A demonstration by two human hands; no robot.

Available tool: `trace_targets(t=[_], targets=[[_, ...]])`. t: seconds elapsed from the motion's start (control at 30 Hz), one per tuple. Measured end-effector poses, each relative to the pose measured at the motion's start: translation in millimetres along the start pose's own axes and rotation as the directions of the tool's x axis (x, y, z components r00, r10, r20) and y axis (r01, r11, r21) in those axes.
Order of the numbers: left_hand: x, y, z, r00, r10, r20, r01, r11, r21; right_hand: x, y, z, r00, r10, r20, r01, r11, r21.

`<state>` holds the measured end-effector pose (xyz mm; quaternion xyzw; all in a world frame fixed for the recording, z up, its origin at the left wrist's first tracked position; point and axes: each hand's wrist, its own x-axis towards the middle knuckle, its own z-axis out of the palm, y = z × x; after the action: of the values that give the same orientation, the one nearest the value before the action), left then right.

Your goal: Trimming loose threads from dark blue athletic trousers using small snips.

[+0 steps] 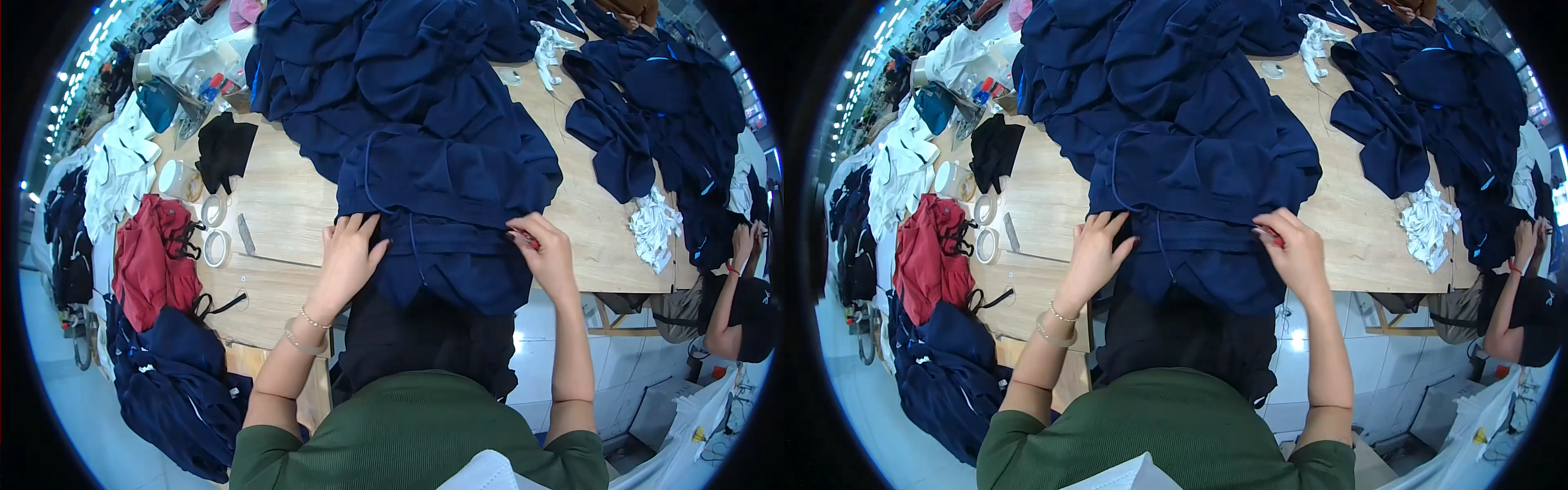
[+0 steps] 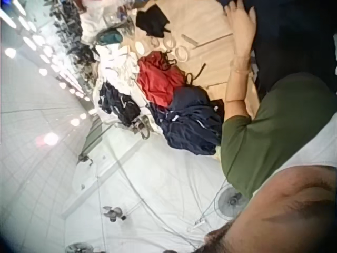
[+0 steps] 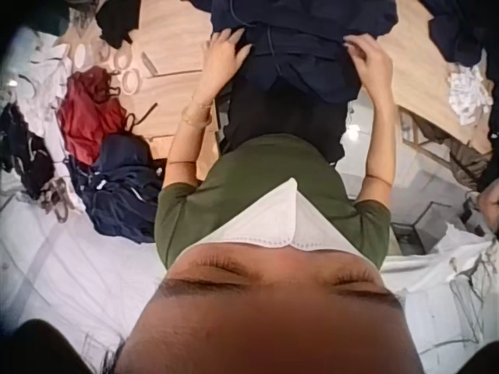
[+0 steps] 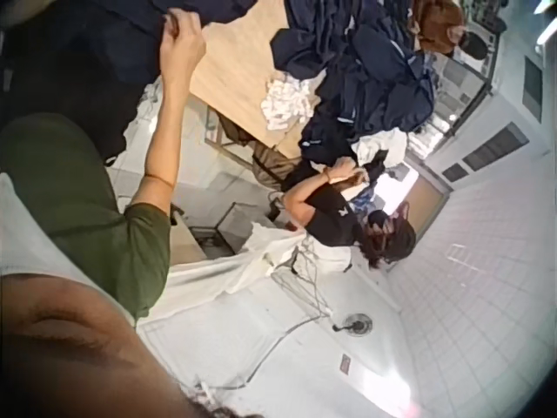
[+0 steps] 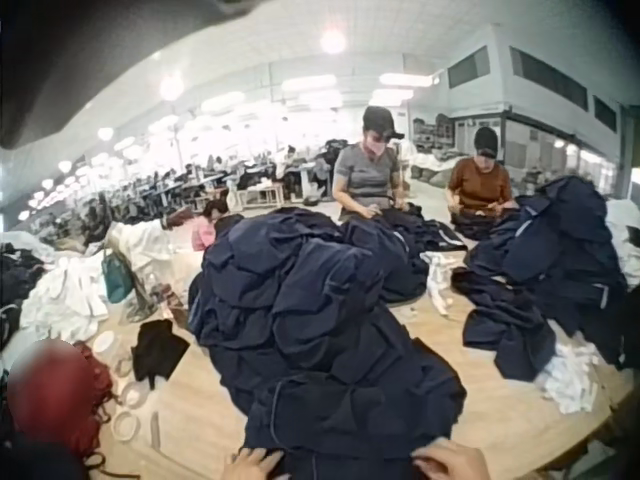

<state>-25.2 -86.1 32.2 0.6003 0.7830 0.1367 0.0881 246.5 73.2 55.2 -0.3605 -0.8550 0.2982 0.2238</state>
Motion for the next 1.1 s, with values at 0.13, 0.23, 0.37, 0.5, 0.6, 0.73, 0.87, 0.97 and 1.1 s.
trace_targets(t=[0.13, 0.23, 0.37, 0.5, 0.6, 0.73, 0.87, 0.97, 1.1], targets=[[11, 18, 13, 0.945, -0.233, -0.231, 0.071, 0.833, -0.549, 19, -28, 50, 0.990, -0.141, -0.025, 0.138, 0.986, -0.092], [30, 29, 12, 0.771, -0.478, -0.421, 0.209, 0.815, -0.541, 39, -23, 84, 0.995, -0.097, 0.037, 0.103, 0.962, -0.253], [44, 1, 24, 0.816, -0.312, -0.487, 0.113, 0.912, -0.395, 64, -11, 90, 0.981, -0.192, -0.034, 0.179, 0.956, -0.234], [38, 20, 9, 0.770, -0.416, -0.484, -0.017, 0.745, -0.667, 95, -26, 60, 0.999, 0.008, -0.045, 0.002, 0.977, 0.213], [39, 54, -10, 0.710, 0.241, -0.662, -0.505, 0.829, -0.240, 118, -13, 45, 0.991, 0.056, 0.123, -0.102, 0.908, 0.406], [61, 60, 24, 0.835, 0.307, -0.458, -0.489, 0.795, -0.359, 128, -60, 10, 0.963, 0.076, 0.257, -0.221, 0.769, 0.600], [97, 23, 45, 0.950, 0.132, -0.283, -0.199, 0.954, -0.223, 115, -114, -33, 0.974, -0.179, 0.140, 0.034, 0.726, 0.687], [122, 47, 12, 0.990, 0.138, -0.041, -0.143, 0.974, -0.174, 116, -131, -67, 0.914, -0.406, 0.015, 0.349, 0.803, 0.483], [79, 81, -29, 0.958, 0.286, -0.015, -0.286, 0.958, 0.028, 141, -113, -77, 0.872, -0.472, -0.128, 0.477, 0.879, 0.015]])
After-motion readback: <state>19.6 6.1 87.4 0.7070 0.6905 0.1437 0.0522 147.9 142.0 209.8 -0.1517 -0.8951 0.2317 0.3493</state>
